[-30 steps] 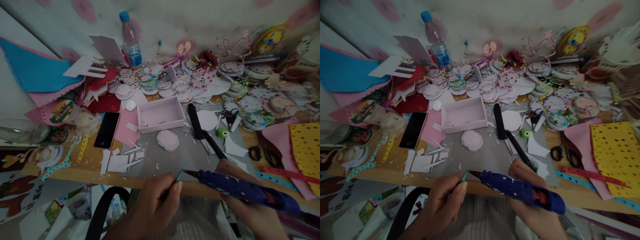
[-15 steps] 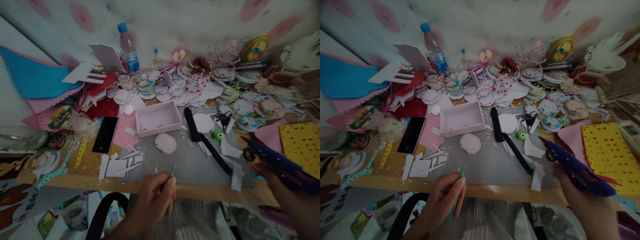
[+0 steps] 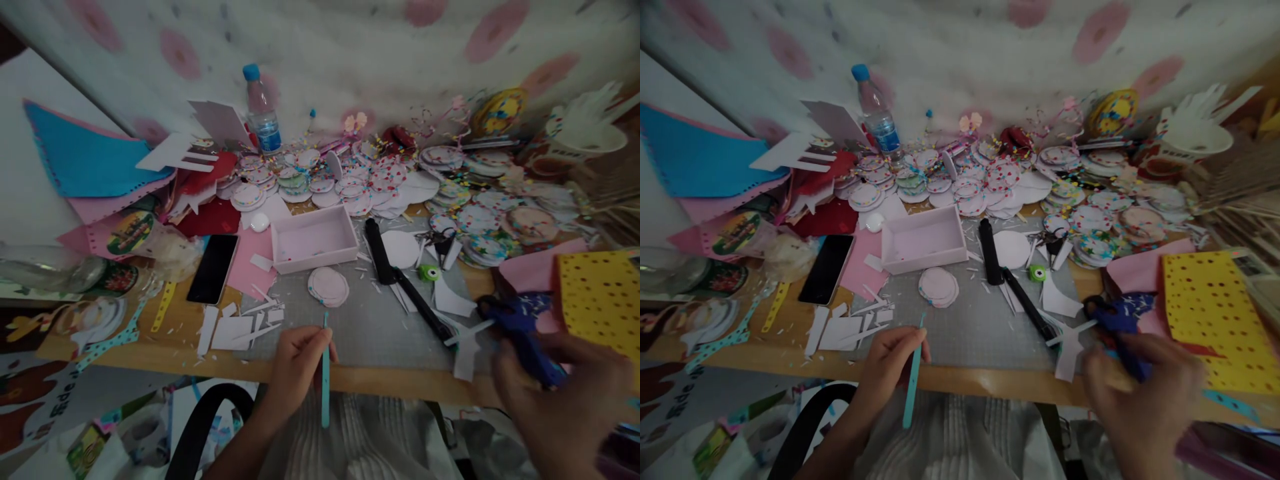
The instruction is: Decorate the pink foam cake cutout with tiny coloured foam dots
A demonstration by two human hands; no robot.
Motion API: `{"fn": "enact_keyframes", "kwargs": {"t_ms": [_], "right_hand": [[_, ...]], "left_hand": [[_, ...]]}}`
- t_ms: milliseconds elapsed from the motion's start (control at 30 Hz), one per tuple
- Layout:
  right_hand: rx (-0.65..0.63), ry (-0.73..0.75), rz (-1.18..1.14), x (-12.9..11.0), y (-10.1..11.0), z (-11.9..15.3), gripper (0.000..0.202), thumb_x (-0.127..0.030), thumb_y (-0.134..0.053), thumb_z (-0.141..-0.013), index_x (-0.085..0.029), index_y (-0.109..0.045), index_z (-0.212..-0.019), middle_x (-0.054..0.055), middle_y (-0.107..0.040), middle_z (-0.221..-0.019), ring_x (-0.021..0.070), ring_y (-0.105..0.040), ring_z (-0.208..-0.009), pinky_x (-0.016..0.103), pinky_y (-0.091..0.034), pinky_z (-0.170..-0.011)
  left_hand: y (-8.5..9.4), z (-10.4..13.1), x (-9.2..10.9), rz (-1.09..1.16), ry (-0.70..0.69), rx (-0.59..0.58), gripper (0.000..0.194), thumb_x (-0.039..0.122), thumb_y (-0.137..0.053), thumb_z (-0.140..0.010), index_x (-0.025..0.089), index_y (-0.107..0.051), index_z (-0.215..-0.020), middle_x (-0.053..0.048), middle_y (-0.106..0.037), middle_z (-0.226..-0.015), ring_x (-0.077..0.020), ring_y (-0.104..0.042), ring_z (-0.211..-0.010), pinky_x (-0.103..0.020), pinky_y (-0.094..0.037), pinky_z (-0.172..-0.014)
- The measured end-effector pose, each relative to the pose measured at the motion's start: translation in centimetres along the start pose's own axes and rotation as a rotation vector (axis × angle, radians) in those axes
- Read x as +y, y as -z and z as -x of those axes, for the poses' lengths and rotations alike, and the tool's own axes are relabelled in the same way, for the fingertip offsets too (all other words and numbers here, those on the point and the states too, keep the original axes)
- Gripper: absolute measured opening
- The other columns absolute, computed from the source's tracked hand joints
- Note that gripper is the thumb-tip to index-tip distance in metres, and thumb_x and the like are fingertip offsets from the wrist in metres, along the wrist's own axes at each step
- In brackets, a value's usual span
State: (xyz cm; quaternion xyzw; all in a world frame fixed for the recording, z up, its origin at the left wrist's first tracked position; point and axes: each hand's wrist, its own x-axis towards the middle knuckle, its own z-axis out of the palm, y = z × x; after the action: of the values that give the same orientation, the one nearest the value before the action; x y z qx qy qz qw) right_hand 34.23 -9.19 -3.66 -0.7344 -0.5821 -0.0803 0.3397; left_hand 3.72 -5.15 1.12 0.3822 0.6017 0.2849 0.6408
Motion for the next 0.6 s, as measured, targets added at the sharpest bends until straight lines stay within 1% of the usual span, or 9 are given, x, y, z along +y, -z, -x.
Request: {"fn": "enact_keyframes", "kwargs": {"t_ms": [33,67,133,200,233,300,400,500,600], "right_hand": [[-0.016,0.107,-0.104,-2.0,-0.1,0.6,0.030,-0.022,-0.074,-0.069,-0.024,-0.048,-0.084,0.006,-0.052,-0.072,0.0240,-0.053,-0.067,0.041,-0.040,-0.063],[-0.078,0.224,-0.242,-4.0,-0.4,1.2,0.032,-0.024,-0.073,-0.071,-0.023,-0.047,-0.090,0.007,-0.054,-0.079,0.0242,-0.055,-0.071,0.040,-0.042,-0.063],[-0.265,0.418,-0.452,-7.6,-1.5,2.3,0.028,-0.025,-0.065,-0.076,-0.021,-0.045,-0.096,0.008,-0.056,-0.087,0.0222,-0.055,-0.075,0.036,-0.044,-0.062],[-0.451,0.539,-0.496,-10.3,-3.2,3.1,0.024,-0.023,-0.063,-0.076,-0.021,-0.044,-0.089,0.004,-0.054,-0.080,0.0193,-0.052,-0.070,0.031,-0.041,-0.058],[-0.476,0.589,-0.528,-11.2,-4.0,3.3,0.023,-0.022,-0.062,-0.076,-0.022,-0.043,-0.088,0.003,-0.053,-0.077,0.0186,-0.050,-0.068,0.031,-0.040,-0.057],[-0.434,0.659,-0.613,-12.2,-5.5,3.2,0.021,-0.015,-0.057,-0.077,-0.022,-0.041,-0.089,0.000,-0.050,-0.071,0.0176,-0.045,-0.063,0.031,-0.036,-0.056],[-0.369,0.688,-0.701,-12.4,-6.8,2.8,0.022,-0.005,-0.049,-0.076,-0.023,-0.040,-0.085,-0.003,-0.045,-0.066,0.0166,-0.040,-0.060,0.030,-0.032,-0.056],[-0.407,0.646,-0.723,-12.0,-7.3,2.3,0.024,-0.003,-0.048,-0.075,-0.024,-0.037,-0.074,-0.003,-0.044,-0.063,0.0159,-0.040,-0.060,0.029,-0.031,-0.056],[-0.418,0.530,-0.761,-11.6,-7.7,2.2,0.028,-0.001,-0.046,-0.074,-0.024,-0.031,-0.070,-0.004,-0.039,-0.062,0.0151,-0.040,-0.059,0.027,-0.030,-0.053]], "left_hand": [[-0.2,-0.1,-0.1,-0.021,-0.002,0.007,0.046,0.055,-0.051,-0.079,0.018,-0.057,-0.054,0.007,-0.034,-0.033,-0.0084,-0.032,-0.029,-0.021,-0.022,-0.034],[-0.5,-0.2,-0.2,-0.047,-0.014,0.013,0.045,0.054,-0.050,-0.081,0.018,-0.056,-0.054,0.006,-0.035,-0.034,-0.0088,-0.033,-0.031,-0.022,-0.023,-0.036],[-1.2,-0.5,-0.5,-0.122,-0.078,0.031,0.044,0.049,-0.047,-0.083,0.018,-0.054,-0.054,0.005,-0.037,-0.038,-0.0094,-0.037,-0.037,-0.022,-0.027,-0.041],[-1.8,-0.8,-0.8,-0.242,-0.167,0.063,0.042,0.043,-0.046,-0.084,0.018,-0.049,-0.051,0.004,-0.039,-0.044,-0.0099,-0.041,-0.046,-0.022,-0.029,-0.048],[-2.0,-0.9,-0.9,-0.313,-0.203,0.082,0.042,0.041,-0.046,-0.084,0.018,-0.045,-0.049,0.004,-0.038,-0.047,-0.0101,-0.041,-0.049,-0.023,-0.029,-0.050],[-2.3,-1.2,-1.0,-0.450,-0.242,0.112,0.042,0.037,-0.045,-0.085,0.018,-0.039,-0.049,0.004,-0.036,-0.048,-0.0102,-0.039,-0.051,-0.025,-0.026,-0.052],[-2.6,-1.5,-0.8,-0.578,-0.250,0.142,0.042,0.035,-0.044,-0.086,0.018,-0.036,-0.049,0.004,-0.033,-0.049,-0.0102,-0.037,-0.050,-0.026,-0.022,-0.052],[-3.1,-1.7,-0.5,-0.622,-0.239,0.149,0.044,0.036,-0.044,-0.088,0.018,-0.037,-0.049,0.004,-0.035,-0.048,-0.0106,-0.038,-0.049,-0.027,-0.020,-0.052],[-3.4,-1.9,-0.6,-0.646,-0.266,0.162,0.046,0.038,-0.040,-0.094,0.019,-0.042,-0.052,0.003,-0.042,-0.047,-0.0112,-0.042,-0.048,-0.027,-0.022,-0.051]]}}
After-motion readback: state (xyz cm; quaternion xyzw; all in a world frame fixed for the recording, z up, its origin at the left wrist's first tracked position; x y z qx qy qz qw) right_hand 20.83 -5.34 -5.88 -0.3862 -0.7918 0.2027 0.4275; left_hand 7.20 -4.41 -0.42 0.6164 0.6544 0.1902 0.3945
